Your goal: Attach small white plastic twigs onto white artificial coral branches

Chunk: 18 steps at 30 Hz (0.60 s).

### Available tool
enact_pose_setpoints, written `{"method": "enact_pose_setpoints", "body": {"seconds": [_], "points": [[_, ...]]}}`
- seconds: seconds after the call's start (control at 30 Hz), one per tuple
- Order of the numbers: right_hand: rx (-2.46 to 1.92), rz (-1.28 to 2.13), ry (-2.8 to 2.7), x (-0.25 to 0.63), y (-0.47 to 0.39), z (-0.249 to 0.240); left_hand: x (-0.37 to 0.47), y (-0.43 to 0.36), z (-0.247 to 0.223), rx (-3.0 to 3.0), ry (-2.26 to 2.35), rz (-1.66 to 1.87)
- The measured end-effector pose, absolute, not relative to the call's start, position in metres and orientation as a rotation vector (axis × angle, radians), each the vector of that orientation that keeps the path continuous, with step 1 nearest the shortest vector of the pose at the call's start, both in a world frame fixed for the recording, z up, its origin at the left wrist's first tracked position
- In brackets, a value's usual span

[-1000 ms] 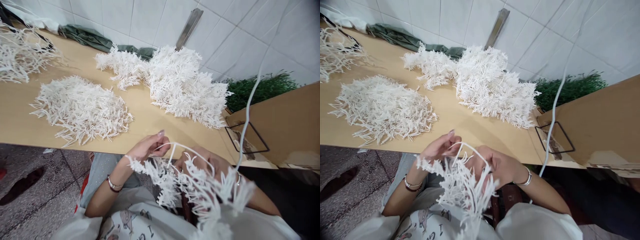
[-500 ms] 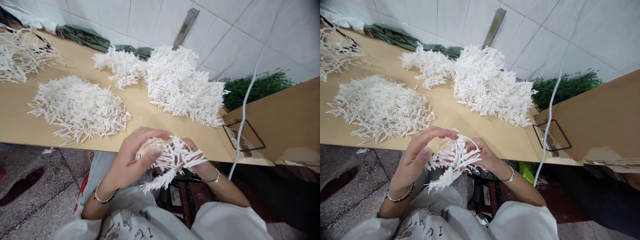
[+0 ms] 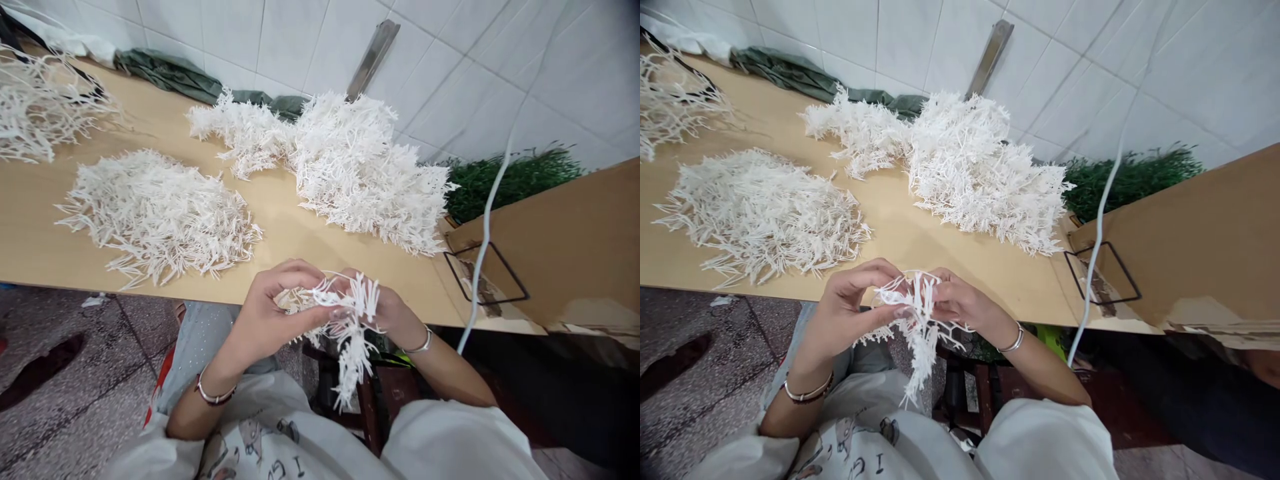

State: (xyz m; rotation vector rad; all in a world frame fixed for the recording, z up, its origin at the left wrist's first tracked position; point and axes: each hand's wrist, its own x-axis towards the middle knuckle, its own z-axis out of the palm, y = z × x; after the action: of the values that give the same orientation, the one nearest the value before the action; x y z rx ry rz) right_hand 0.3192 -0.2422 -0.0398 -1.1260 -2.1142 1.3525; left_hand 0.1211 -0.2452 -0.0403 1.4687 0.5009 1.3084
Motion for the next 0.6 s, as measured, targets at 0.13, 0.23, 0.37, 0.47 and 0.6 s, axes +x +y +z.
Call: {"method": "enact_pose_setpoints", "body": {"seconds": [0.13,0.23,0.37,0.47,0.6], "points": [[-1.106,1.452,-1.941,0.31,-0.238,-0.026,0.124,-0.247,-0.044,1.333,0.614,1.415],[-1.208,1.149,-1.95,0.308,-0.238,-0.007,0.126,-0.247,-0.048,1.309,0.711,1.486],[-1.158,0.723,-2.111,0.309,-0.24,0.019,0.132,-0.248,-0.055,1.271,0.838,1.58],[-1.155,0.746,-2.284,0.304,-0.241,0.027,0.138,-0.247,-0.062,1.236,0.913,1.654],[-1.207,0.724,-2.291,0.29,-0.238,0.021,0.142,-0.246,-0.069,1.155,0.958,1.771]]}}
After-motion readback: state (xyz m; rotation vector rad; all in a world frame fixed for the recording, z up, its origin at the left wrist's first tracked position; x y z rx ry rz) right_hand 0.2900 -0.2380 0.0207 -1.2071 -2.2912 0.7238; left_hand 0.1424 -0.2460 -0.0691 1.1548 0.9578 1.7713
